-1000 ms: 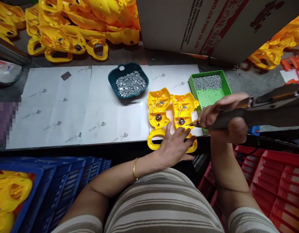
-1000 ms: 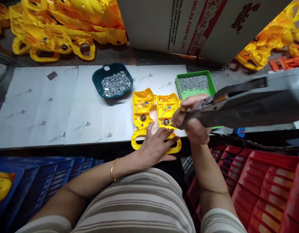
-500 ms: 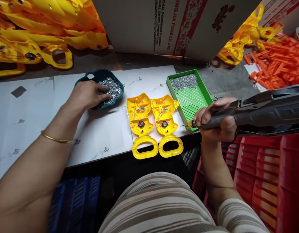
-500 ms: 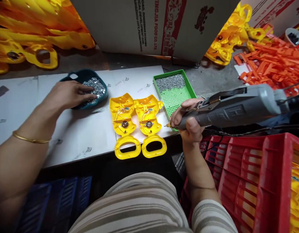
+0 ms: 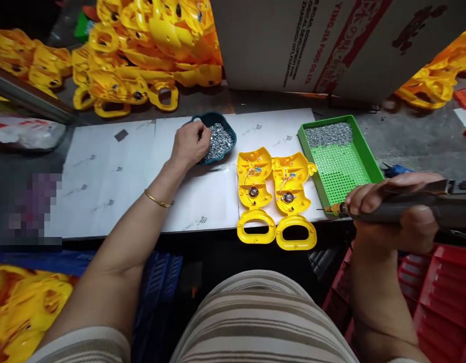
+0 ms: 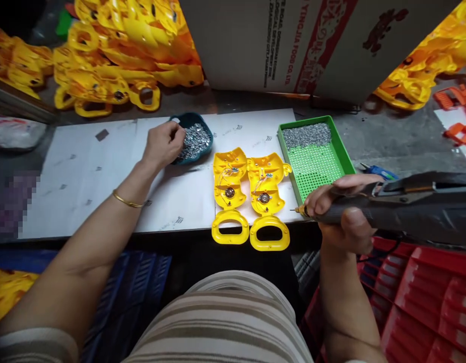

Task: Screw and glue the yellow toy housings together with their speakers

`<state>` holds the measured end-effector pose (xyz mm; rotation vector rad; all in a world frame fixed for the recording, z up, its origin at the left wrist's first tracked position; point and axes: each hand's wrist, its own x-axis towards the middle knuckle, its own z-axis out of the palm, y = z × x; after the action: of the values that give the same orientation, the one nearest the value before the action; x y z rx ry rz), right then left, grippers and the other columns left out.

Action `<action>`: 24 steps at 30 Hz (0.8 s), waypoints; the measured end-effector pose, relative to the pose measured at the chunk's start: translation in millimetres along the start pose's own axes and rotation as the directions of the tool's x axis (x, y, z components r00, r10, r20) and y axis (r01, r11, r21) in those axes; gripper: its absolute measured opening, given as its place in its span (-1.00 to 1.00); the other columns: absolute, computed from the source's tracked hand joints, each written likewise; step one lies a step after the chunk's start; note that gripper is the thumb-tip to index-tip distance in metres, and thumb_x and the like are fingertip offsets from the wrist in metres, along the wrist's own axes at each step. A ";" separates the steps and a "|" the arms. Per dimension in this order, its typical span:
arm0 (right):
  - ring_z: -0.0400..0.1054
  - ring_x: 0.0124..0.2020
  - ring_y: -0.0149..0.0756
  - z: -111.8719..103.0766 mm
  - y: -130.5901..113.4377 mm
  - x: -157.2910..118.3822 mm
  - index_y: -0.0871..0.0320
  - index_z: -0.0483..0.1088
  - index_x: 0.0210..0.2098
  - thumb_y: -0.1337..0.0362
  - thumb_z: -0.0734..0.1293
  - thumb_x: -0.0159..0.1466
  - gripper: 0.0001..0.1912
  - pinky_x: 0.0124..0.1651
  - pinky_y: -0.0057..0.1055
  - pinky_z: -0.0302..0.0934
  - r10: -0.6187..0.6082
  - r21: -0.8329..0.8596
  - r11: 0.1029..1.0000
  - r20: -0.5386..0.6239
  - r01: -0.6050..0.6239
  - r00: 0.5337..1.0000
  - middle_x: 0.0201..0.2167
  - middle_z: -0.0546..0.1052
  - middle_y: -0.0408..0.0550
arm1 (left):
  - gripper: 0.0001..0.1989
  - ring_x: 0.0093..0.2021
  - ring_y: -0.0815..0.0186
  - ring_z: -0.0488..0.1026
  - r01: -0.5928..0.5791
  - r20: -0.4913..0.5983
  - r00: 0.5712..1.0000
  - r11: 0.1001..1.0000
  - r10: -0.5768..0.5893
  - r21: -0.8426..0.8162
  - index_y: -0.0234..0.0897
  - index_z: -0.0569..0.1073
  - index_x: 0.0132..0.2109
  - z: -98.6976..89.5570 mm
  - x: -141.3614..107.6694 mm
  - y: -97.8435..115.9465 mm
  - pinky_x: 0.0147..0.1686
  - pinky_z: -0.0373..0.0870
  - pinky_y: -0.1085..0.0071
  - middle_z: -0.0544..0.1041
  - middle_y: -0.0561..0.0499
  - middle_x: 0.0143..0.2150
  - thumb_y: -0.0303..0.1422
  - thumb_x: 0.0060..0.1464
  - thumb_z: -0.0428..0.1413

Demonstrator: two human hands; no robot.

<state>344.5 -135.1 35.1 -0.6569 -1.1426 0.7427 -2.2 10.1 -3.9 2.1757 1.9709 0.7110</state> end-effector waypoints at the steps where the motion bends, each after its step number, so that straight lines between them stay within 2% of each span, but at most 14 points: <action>1: 0.20 -0.79 -0.34 -0.4 0.4 -0.7 0.15 0.48 -0.26 0.16 0.33 0.07 -0.72 -0.77 -0.37 0.12 -0.011 0.011 1.000 0.004 0.011 1.000 -0.71 0.38 -0.23 | -0.73 -0.38 0.25 0.41 -0.011 -0.006 1.000 1.000 0.011 0.000 -0.27 0.40 -0.44 0.0 -1.0 -0.9 -0.28 0.29 0.31 0.47 -0.03 -0.44 -0.35 0.21 -0.04; 3: 0.18 -0.80 -0.32 0.6 -1.1 -2.9 0.14 0.50 -0.28 0.15 0.34 0.04 -0.72 -0.78 -0.34 0.09 -0.003 0.005 1.000 -0.025 0.003 1.000 -0.73 0.38 -0.21 | -0.68 -0.37 0.24 0.43 -0.051 -0.012 0.999 0.999 0.051 -0.002 -0.27 0.39 -0.47 -0.1 -2.7 -4.6 -0.28 0.29 0.31 0.48 -0.05 -0.45 -0.32 0.24 -0.06; 5: 0.18 -0.78 -0.28 2.9 -5.3 -5.5 0.08 0.51 -0.31 0.13 0.37 0.01 -0.74 -0.75 -0.28 0.09 0.072 -0.034 0.997 -0.090 -0.075 0.993 -0.73 0.36 -0.19 | -0.70 -0.37 0.26 0.44 -0.098 -0.045 0.994 0.994 0.096 -0.043 -0.28 0.46 -0.44 -1.9 -5.9 -8.0 -0.30 0.32 0.35 0.53 -0.05 -0.43 -0.30 0.22 -0.01; 8: 0.19 -0.73 -0.24 6.3 -11.2 -7.4 -0.03 0.52 -0.33 0.12 0.39 -0.02 -0.76 -0.70 -0.21 0.08 0.187 -0.088 0.975 -0.158 -0.203 0.970 -0.71 0.33 -0.17 | -0.79 -0.38 0.33 0.49 -0.209 -0.158 0.971 0.959 0.180 -0.189 -0.28 0.58 -0.32 -8.1 -23.3 -2.0 -0.33 0.38 0.41 0.61 -0.03 -0.38 -0.29 0.18 0.11; 10: 0.18 -0.75 -0.25 10.3 -11.8 -5.5 -0.01 0.54 -0.32 0.10 0.38 0.00 -0.75 -0.72 -0.22 0.08 0.172 -0.070 0.981 -0.125 -0.182 0.977 -0.72 0.33 -0.17 | -0.83 -0.37 0.36 0.52 -0.337 -0.214 0.934 0.904 0.286 -0.264 -0.27 0.60 -0.27 -11.4 -47.0 13.7 -0.34 0.43 0.44 0.63 -0.03 -0.34 -0.30 0.18 0.15; 12: 0.17 -0.78 -0.29 18.4 -11.0 -1.9 0.06 0.55 -0.30 0.10 0.36 0.04 -0.73 -0.75 -0.26 0.09 0.121 0.010 0.993 -0.078 -0.121 0.990 -0.74 0.33 -0.18 | -0.86 -0.38 0.39 0.54 -0.478 -0.220 0.877 0.830 0.428 -0.289 -0.28 0.60 -0.23 -10.7 -78.1 36.5 -0.36 0.46 0.48 0.64 -0.03 -0.33 -0.33 0.18 0.17; 14: 0.17 -0.80 -0.34 31.2 -11.2 1.1 0.13 0.54 -0.29 0.12 0.35 0.09 -0.73 -0.76 -0.33 0.10 0.072 0.117 0.991 -0.036 -0.067 0.997 -0.75 0.33 -0.19 | -0.88 -0.38 0.40 0.56 -0.558 -0.215 0.830 0.768 0.515 -0.313 -0.32 0.58 -0.18 -5.7 -110.0 61.3 -0.36 0.49 0.51 0.65 -0.05 -0.32 -0.39 0.17 0.18; 16: 0.18 -0.78 -0.38 46.0 -13.3 1.8 0.12 0.51 -0.26 0.11 0.36 0.14 -0.75 -0.73 -0.37 0.15 0.067 0.171 0.983 0.037 -0.072 0.997 -0.73 0.31 -0.22 | -0.87 -0.35 0.39 0.57 -0.539 -0.218 0.842 0.749 0.493 -0.385 -0.34 0.57 -0.13 1.7 -136.5 83.0 -0.33 0.51 0.52 0.65 -0.08 -0.28 -0.44 0.17 0.17; 18: 0.20 -0.77 -0.39 59.4 -16.5 0.0 0.09 0.47 -0.23 0.08 0.36 0.18 -0.75 -0.71 -0.38 0.20 0.072 0.175 0.980 0.119 -0.093 0.990 -0.71 0.30 -0.25 | -0.88 -0.36 0.40 0.57 -0.457 -0.211 0.888 0.746 0.408 -0.485 -0.32 0.57 -0.15 8.9 -154.2 98.7 -0.32 0.51 0.53 0.65 -0.06 -0.28 -0.45 0.17 0.18; 21: 0.19 -0.76 -0.41 71.9 -19.6 -5.4 0.04 0.42 -0.21 0.05 0.34 0.23 -0.76 -0.70 -0.41 0.21 0.070 0.165 0.981 0.190 -0.102 0.979 -0.70 0.30 -0.28 | -0.94 -0.42 0.42 0.54 -0.357 -0.159 0.931 0.738 0.328 -0.573 -0.32 0.57 -0.23 15.9 -166.1 110.5 -0.39 0.47 0.55 0.63 -0.02 -0.38 -0.43 0.14 0.21; 24: 0.17 -0.76 -0.43 76.6 -18.0 -10.4 0.03 0.39 -0.21 0.04 0.33 0.24 -0.77 -0.70 -0.43 0.18 0.066 0.190 0.976 0.213 -0.108 0.975 -0.69 0.30 -0.30 | -0.93 -0.47 0.43 0.51 -0.336 -0.110 0.935 0.745 0.337 -0.576 -0.34 0.57 -0.26 18.1 -169.9 113.6 -0.44 0.44 0.55 0.61 -0.02 -0.42 -0.41 0.13 0.23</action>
<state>272.3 -147.6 65.3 -0.4698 -1.2127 1.0061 101.4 -166.3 -19.3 2.1123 1.1144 1.1819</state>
